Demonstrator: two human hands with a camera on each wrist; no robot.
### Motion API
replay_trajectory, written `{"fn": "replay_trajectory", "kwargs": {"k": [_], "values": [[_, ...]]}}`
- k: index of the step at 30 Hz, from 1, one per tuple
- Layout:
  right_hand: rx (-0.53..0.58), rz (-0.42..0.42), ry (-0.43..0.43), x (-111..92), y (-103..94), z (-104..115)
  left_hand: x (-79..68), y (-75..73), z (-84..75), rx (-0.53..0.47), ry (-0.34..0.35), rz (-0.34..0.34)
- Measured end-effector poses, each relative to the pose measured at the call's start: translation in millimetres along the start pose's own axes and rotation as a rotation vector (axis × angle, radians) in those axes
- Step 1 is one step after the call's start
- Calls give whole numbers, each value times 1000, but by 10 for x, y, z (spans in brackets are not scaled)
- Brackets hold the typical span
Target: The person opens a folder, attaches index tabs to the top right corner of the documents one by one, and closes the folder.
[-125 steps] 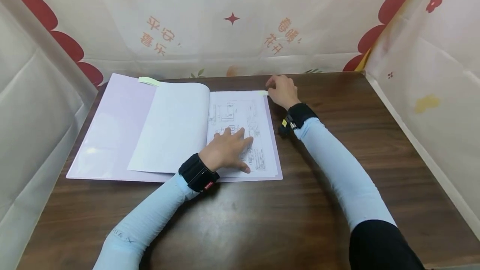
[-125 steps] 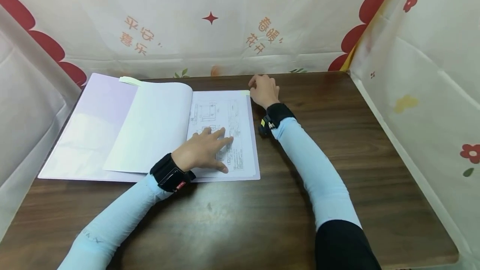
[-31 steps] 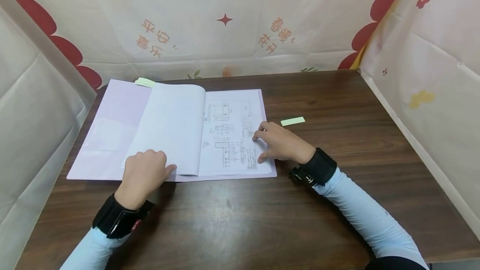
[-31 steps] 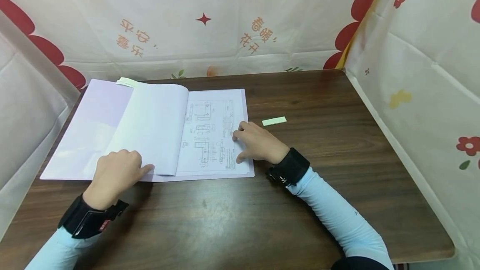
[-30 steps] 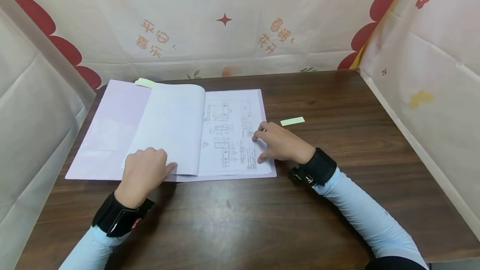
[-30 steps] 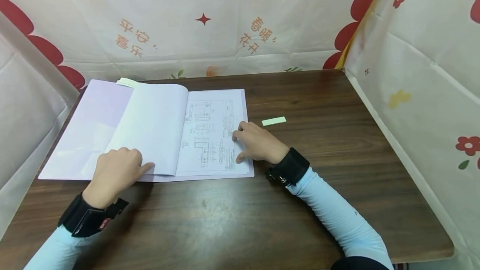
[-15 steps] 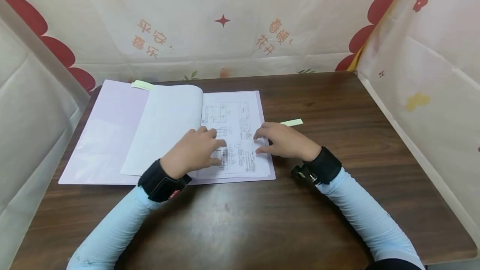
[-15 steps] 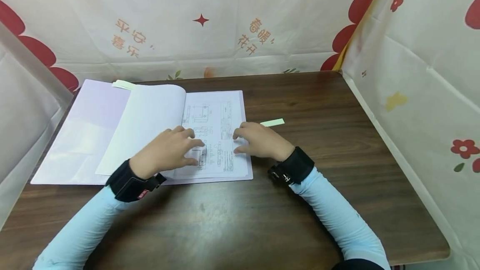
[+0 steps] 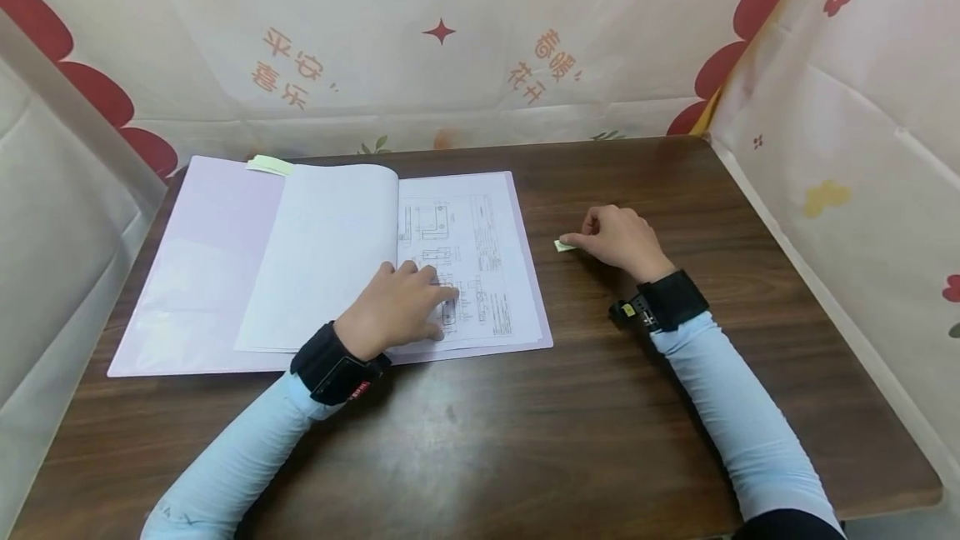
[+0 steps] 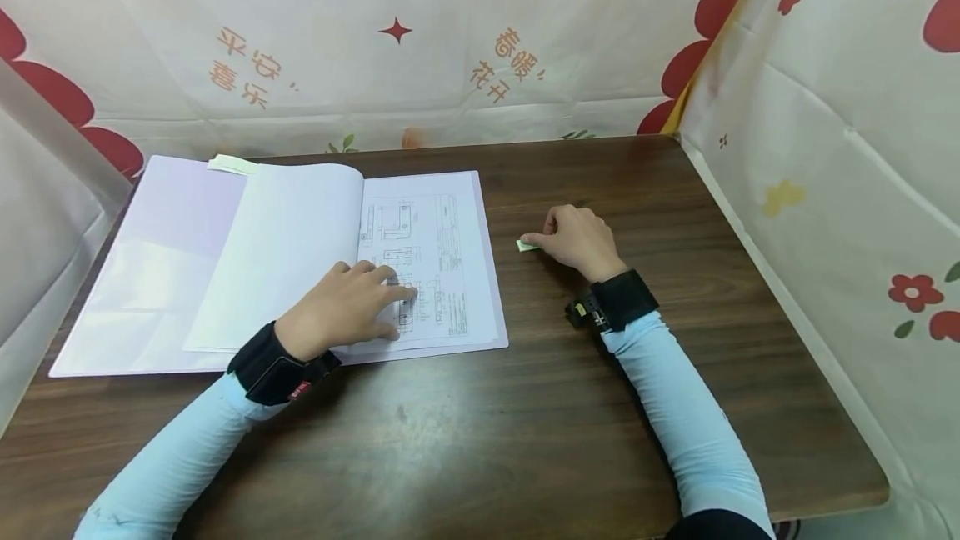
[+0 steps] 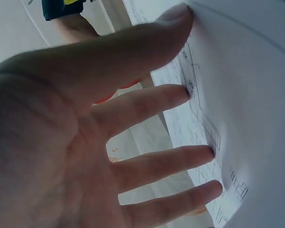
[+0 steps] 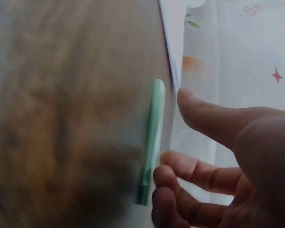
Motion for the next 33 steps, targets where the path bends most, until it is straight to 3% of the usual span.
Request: {"fn": "replay_trajectory", "kwargs": {"k": [9, 27, 33], "values": [[12, 5, 74, 35, 52, -53, -9, -21, -31, 2, -2, -7], [88, 24, 51, 33, 55, -51, -34, -21, -23, -25, 9, 13], [134, 74, 13, 31, 29, -49, -36, -23, -25, -28, 13, 10]]}}
Point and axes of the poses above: each hand's wrist, its own x-axis towards the middle knuckle, its own y-axis out of the palm, z = x × y, the point moved 5 cm from there along x, towards the middle knuckle, and after that the axes turned 5 degrees about -y, right-handed, at the moved point
